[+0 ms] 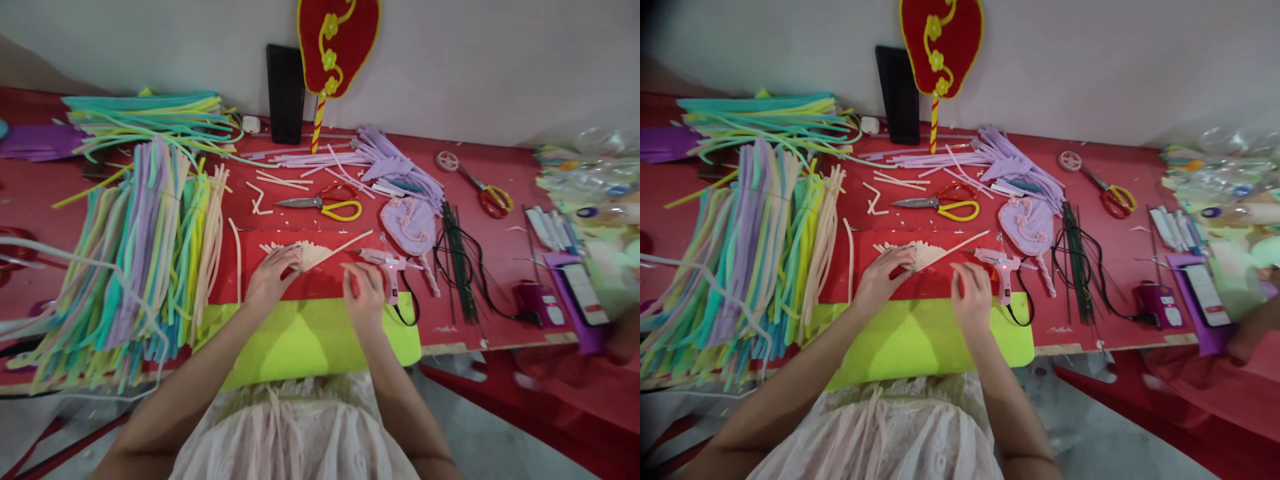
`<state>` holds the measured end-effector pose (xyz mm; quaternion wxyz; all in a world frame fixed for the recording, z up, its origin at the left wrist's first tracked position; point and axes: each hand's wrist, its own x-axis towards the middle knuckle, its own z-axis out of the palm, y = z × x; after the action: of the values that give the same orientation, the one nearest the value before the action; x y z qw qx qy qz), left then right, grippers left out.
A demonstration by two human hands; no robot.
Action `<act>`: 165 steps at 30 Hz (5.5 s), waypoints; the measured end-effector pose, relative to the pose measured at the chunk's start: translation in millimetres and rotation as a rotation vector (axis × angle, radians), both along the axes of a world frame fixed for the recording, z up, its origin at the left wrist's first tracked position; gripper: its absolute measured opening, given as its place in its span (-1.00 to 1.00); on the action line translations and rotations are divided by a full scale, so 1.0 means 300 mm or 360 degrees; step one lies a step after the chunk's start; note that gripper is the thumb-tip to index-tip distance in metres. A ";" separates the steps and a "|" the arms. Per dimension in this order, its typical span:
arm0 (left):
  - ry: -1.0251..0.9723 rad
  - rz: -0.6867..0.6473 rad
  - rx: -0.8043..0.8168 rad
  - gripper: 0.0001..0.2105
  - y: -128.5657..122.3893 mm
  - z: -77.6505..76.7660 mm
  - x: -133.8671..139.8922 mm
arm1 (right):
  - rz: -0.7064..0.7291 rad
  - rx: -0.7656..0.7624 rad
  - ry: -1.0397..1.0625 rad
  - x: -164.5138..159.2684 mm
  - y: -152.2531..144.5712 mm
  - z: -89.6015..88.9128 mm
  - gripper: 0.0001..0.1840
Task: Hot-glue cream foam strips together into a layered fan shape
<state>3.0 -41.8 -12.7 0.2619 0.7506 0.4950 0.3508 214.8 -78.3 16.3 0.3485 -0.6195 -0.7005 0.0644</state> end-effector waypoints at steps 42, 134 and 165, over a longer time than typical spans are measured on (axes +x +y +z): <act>-0.0012 -0.0008 0.0036 -0.92 -0.061 0.011 -0.006 | -0.0452 -0.0359 0.0173 0.099 -0.164 -0.123 -0.56; -0.0965 0.0073 -0.0510 -0.88 -0.086 0.015 0.026 | 0.0216 -0.0524 0.0408 0.038 -0.031 -0.072 -0.84; -0.0196 0.0054 -0.0130 -0.90 -0.074 0.005 0.001 | -0.0153 0.0058 -0.0036 0.096 -0.065 -0.138 -0.54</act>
<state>3.3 -64.0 -11.3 0.3162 0.7077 0.5045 0.3803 243.5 -97.8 -25.1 0.3547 -0.6466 -0.6748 0.0278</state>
